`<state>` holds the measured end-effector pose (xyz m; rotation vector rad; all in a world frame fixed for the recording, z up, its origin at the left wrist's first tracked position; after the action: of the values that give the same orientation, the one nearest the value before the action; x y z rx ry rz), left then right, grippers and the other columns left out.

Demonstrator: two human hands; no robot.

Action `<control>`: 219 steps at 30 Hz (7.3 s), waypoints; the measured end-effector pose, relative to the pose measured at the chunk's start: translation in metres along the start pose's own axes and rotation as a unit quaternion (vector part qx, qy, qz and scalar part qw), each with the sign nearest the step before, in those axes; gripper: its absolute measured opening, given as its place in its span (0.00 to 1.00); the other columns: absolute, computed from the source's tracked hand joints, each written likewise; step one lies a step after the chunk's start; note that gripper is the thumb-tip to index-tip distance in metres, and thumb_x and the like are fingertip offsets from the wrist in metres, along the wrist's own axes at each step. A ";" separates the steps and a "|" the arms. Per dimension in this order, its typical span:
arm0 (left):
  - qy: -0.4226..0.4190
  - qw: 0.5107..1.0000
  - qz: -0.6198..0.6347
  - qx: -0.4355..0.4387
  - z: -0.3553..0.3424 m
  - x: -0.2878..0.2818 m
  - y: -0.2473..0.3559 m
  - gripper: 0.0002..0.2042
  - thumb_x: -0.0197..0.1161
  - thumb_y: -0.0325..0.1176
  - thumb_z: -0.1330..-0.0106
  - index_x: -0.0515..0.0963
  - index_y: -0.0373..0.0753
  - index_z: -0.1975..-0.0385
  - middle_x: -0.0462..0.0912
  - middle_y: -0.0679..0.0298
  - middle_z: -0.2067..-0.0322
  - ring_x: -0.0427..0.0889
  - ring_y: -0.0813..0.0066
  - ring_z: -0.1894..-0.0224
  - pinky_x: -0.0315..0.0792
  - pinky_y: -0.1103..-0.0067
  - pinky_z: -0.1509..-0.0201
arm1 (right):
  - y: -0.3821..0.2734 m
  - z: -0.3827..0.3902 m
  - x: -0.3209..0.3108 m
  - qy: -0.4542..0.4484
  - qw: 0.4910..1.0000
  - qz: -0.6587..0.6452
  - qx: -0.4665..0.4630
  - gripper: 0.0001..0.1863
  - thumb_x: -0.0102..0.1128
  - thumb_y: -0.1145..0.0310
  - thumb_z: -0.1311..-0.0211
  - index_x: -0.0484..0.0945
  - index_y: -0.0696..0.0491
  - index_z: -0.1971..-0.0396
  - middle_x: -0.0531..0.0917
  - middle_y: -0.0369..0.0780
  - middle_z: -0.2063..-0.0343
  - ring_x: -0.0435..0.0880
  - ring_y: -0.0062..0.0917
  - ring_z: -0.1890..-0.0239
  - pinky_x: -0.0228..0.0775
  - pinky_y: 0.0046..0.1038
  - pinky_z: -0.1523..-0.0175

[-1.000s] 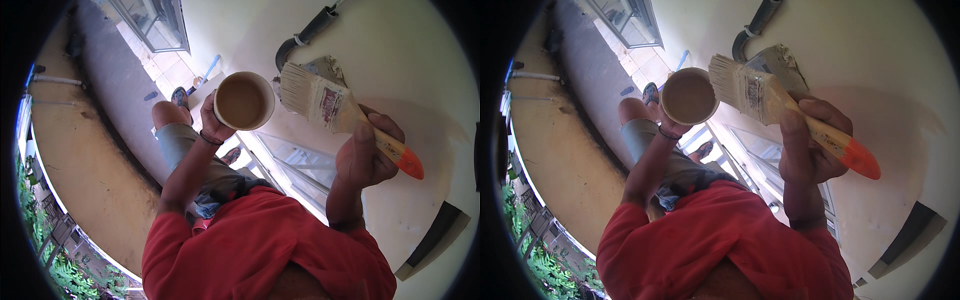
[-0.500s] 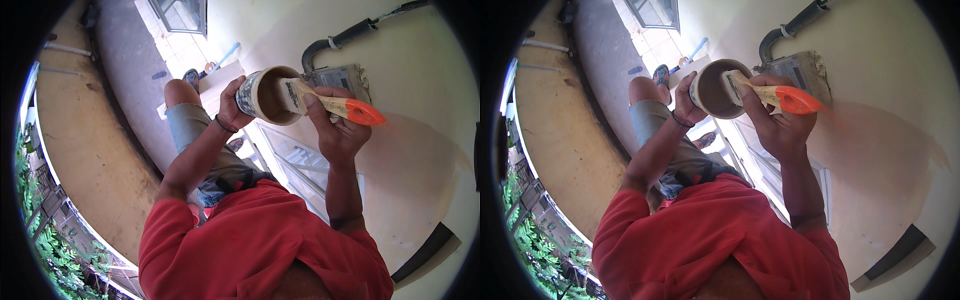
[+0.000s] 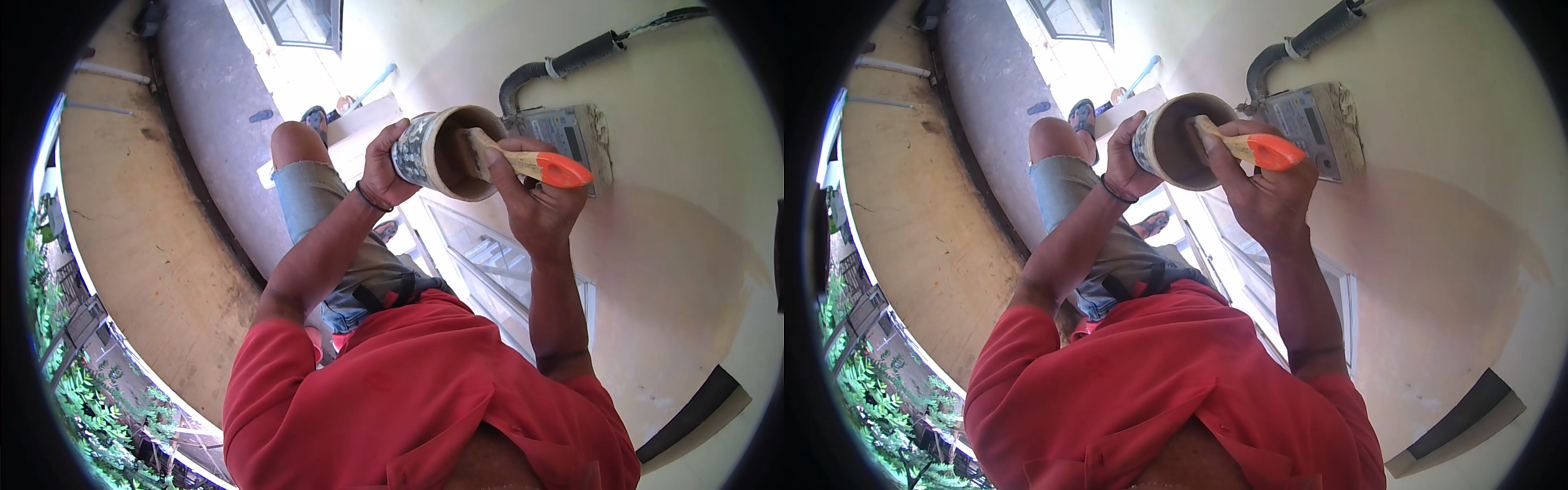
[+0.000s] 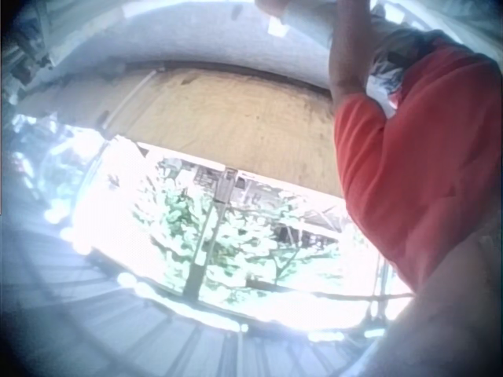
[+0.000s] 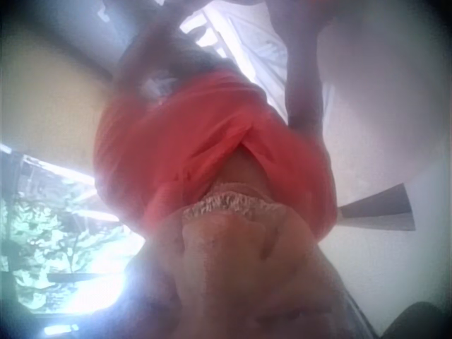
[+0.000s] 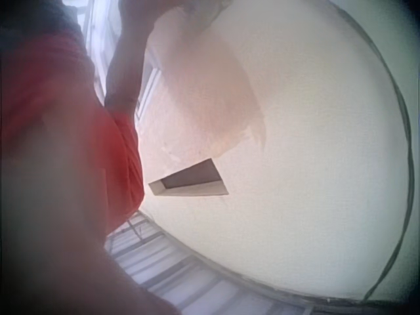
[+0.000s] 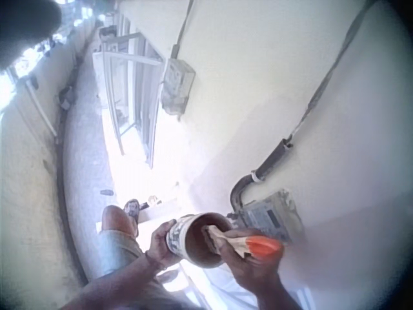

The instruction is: The person paints a ceiling using a paintbrush and a small container of paint. They repeatedly dip the brush into the container and apply paint to the ceiling surface in long strokes, working around an electrical box and pipes.

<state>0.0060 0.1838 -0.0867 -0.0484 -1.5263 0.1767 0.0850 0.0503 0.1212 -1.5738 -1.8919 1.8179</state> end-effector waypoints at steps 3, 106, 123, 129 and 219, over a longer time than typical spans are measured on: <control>0.004 1.000 -0.011 0.001 -0.001 -0.001 0.000 0.26 0.58 0.47 0.24 0.75 0.34 0.34 0.84 0.51 0.40 0.84 0.54 0.38 0.75 0.53 0.31 | 0.007 0.002 0.003 -0.010 1.000 0.004 0.008 0.06 0.74 0.74 0.35 0.87 0.57 0.61 0.91 0.38 0.70 0.90 0.18 0.69 0.81 0.23 0.64; -0.060 0.998 -0.008 -0.002 -0.016 0.015 0.013 0.29 0.56 0.54 0.25 0.73 0.44 0.31 0.76 0.57 0.31 0.74 0.53 0.30 0.69 0.48 0.27 | -0.069 -0.058 -0.126 0.264 0.820 0.360 -0.357 0.13 0.74 0.84 0.41 0.81 0.56 0.59 0.87 0.45 0.62 0.89 0.30 0.61 0.85 0.32 0.58; -0.069 0.997 -0.019 0.032 -0.016 0.012 0.021 0.29 0.56 0.55 0.24 0.73 0.45 0.30 0.75 0.56 0.31 0.74 0.53 0.29 0.69 0.47 0.28 | -0.042 -0.045 -0.109 0.178 0.899 0.294 -0.270 0.14 0.74 0.84 0.42 0.83 0.54 0.59 0.85 0.45 0.60 0.89 0.33 0.64 0.84 0.31 0.62; -0.074 0.997 -0.024 0.029 -0.014 0.016 0.022 0.29 0.56 0.54 0.25 0.72 0.45 0.30 0.75 0.57 0.31 0.74 0.54 0.29 0.69 0.48 0.27 | -0.046 -0.047 -0.107 0.298 0.820 0.334 -0.358 0.13 0.76 0.82 0.46 0.84 0.53 0.63 0.85 0.41 0.61 0.89 0.30 0.65 0.82 0.29 0.63; -0.030 0.998 -0.018 0.059 -0.018 0.017 0.028 0.35 0.55 0.56 0.27 0.63 0.46 0.24 0.67 0.51 0.28 0.71 0.42 0.29 0.75 0.39 0.40 | -0.118 -0.022 -0.162 -0.109 0.903 0.413 -0.044 0.06 0.68 0.80 0.45 0.79 0.55 0.70 0.81 0.40 0.74 0.80 0.29 0.74 0.74 0.29 0.65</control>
<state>0.0217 0.2157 -0.0747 0.0794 -1.5722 0.2401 0.1059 -0.0182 0.3099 -2.5777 -1.4782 2.2838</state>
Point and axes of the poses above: each hand's wrist, its own z-axis away from the middle knuckle, its own x-axis out of the palm, y = z × x, the point moved 2 cm from there along -z, towards the middle knuckle
